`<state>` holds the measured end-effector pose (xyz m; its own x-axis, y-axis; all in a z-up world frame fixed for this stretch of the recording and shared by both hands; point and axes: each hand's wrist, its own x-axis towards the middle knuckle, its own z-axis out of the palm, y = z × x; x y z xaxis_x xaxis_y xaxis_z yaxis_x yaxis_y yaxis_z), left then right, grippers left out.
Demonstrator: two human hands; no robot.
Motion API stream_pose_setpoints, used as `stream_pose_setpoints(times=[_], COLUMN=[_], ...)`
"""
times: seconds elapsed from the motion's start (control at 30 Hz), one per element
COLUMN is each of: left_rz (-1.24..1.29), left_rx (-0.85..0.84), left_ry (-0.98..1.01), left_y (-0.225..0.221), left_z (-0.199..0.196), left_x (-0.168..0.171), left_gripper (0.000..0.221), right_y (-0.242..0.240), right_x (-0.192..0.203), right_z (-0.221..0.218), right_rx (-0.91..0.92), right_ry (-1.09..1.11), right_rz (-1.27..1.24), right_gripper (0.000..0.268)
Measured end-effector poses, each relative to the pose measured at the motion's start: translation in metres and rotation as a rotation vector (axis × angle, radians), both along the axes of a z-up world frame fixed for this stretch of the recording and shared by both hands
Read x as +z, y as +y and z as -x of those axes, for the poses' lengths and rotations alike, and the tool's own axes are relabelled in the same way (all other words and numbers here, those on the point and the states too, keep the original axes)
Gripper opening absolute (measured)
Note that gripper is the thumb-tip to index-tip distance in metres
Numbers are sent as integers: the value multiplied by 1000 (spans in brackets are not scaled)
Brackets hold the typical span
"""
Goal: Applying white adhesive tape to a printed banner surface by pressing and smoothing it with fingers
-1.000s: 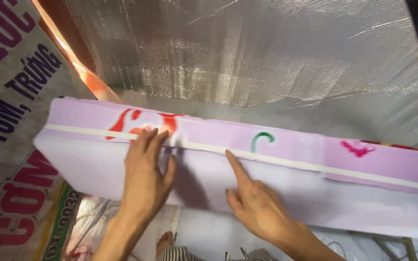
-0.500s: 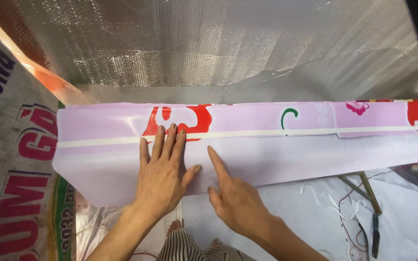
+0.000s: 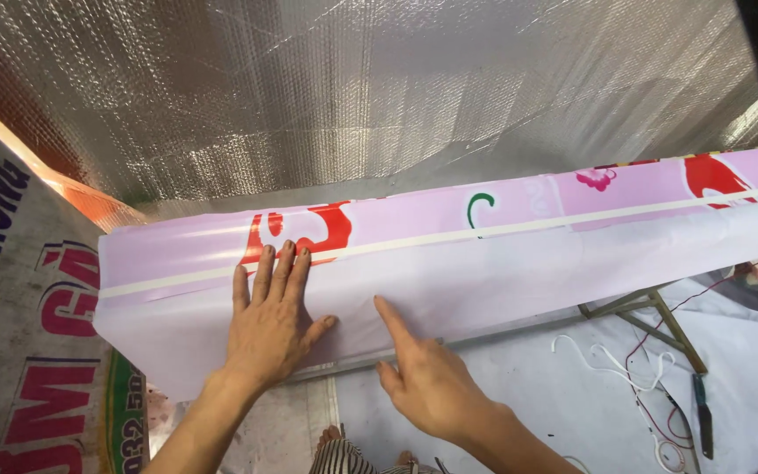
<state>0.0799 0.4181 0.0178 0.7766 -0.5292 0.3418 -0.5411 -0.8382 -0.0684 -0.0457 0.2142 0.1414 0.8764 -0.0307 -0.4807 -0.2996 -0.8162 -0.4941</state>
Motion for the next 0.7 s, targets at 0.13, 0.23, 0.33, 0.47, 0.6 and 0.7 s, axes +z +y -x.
stream_pose_setpoints(times=[0.13, 0.23, 0.33, 0.47, 0.6, 0.7], left_rz=[-14, -45, -104, -103, -114, -122], left_rx=[-43, -21, 8, 3, -3, -11], left_ry=[45, 100, 167, 248, 247, 237], left_y=[5, 5, 4, 3, 5, 7], left_z=[-3, -7, -9, -9, -10, -11], left_x=[-2, -4, -3, 5, 5, 3], left_gripper=[125, 141, 145, 144, 145, 146], right_y=[-7, -15, -18, -30, -39, -35], right_x=[-1, -7, 9, 14, 5, 4], right_z=[16, 28, 38, 44, 42, 38], right_rx=[37, 84, 69, 9, 22, 17], right_ry=[39, 29, 111, 122, 30, 17], right_rz=[-31, -16, -83, -131, -85, -97], right_gripper=[79, 78, 78, 79, 77, 76])
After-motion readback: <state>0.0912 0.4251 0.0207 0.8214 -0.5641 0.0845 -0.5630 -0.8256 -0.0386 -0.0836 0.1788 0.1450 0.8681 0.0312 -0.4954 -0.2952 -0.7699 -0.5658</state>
